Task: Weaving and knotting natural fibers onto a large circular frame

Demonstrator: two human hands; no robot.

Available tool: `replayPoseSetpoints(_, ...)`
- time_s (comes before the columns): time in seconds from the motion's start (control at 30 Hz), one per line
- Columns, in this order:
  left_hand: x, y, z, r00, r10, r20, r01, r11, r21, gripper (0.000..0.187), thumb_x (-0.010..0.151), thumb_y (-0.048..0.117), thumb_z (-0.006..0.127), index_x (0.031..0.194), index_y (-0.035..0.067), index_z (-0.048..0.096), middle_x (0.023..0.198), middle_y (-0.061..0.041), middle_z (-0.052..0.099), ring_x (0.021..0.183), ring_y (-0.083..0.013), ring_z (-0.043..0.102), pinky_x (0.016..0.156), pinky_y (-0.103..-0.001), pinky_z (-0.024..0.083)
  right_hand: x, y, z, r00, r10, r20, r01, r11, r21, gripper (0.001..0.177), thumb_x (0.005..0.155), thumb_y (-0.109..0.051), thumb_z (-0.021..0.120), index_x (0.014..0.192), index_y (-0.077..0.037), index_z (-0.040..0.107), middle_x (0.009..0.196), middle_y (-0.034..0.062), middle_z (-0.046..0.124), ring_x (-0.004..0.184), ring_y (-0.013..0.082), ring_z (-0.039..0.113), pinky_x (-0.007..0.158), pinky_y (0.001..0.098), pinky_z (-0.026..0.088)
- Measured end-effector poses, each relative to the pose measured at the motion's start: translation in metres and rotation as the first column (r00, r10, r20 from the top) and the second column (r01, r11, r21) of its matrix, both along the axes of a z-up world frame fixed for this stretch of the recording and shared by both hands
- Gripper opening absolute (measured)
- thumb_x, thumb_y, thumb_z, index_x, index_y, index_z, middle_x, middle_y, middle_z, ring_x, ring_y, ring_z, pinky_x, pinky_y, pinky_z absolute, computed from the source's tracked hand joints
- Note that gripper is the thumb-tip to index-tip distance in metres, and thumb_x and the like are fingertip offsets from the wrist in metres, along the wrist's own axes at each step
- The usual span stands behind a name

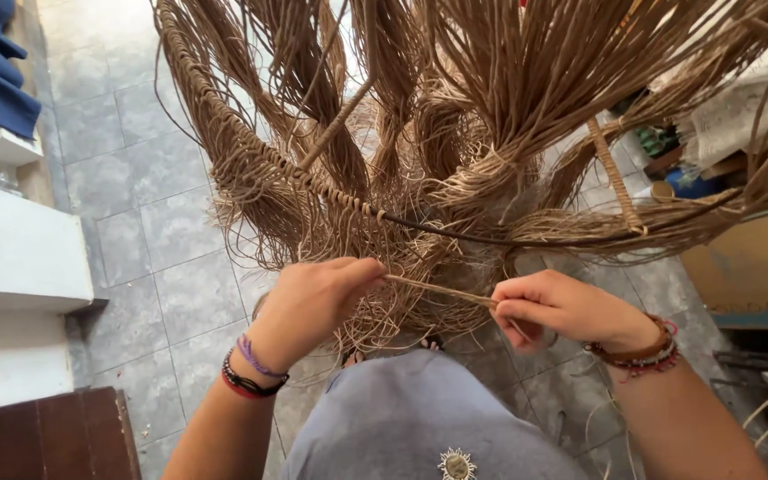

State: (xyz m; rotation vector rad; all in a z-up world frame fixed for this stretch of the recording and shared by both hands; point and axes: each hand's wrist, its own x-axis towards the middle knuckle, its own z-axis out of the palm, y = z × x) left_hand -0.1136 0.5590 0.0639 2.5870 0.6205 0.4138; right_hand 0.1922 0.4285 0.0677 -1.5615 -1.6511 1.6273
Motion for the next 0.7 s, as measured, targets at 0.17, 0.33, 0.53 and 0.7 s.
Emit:
replayPoseSetpoints(0.17,-0.014,0.013,-0.01,1.0,0.001,-0.018,-0.002,0.998,-0.061,0.018,0.105,0.026,0.051,0.102,0.019,0.067,0.078,-0.003,0.072,0.066,-0.0292,0.072,0.06,-0.039,0.059,-0.004,-0.005,0.007,0.98,-0.196,0.03,0.185,0.959,0.216,0.03,0.101,-0.016,0.056,0.085,-0.003,0.076,0.056,0.0044,0.061,0.049,0.0142,0.056,0.053,0.03,0.052)
replayPoseSetpoints(0.33,-0.021,0.02,-0.018,0.999,0.029,-0.032,-0.032,0.997,-0.076,0.013,0.104,0.03,0.052,0.102,0.022,0.062,0.084,-0.002,0.073,0.075,-0.0357,0.072,0.064,-0.046,0.059,-0.005,-0.012,0.003,0.957,-0.27,-0.111,0.29,0.924,0.25,0.027,0.102,-0.01,0.055,0.097,0.0,0.08,0.067,0.0017,0.053,0.052,0.0088,0.046,0.051,0.0226,0.045)
replayPoseSetpoints(0.53,-0.021,0.024,-0.021,0.998,0.045,-0.034,-0.045,0.999,-0.002,0.013,0.105,0.033,0.052,0.101,0.024,0.061,0.081,0.001,0.072,0.071,-0.0335,0.071,0.062,-0.043,0.059,-0.006,-0.013,-0.003,0.985,-0.036,0.169,-0.015,0.956,0.294,0.031,0.104,-0.024,0.051,0.1,-0.006,0.076,0.074,0.0095,0.061,0.066,0.0224,0.059,0.067,0.0376,0.054)
replayPoseSetpoints(0.7,-0.019,0.019,-0.019,0.999,0.024,-0.031,-0.025,0.999,-0.033,0.013,0.104,0.031,0.051,0.101,0.023,0.06,0.079,-0.003,0.069,0.072,-0.0366,0.07,0.062,-0.047,0.058,-0.006,-0.031,-0.029,0.775,-0.086,0.626,-0.212,0.898,0.386,0.019,0.103,-0.028,0.051,0.096,-0.014,0.062,0.1,0.0039,0.063,0.091,0.0281,0.068,0.082,0.0364,0.057)
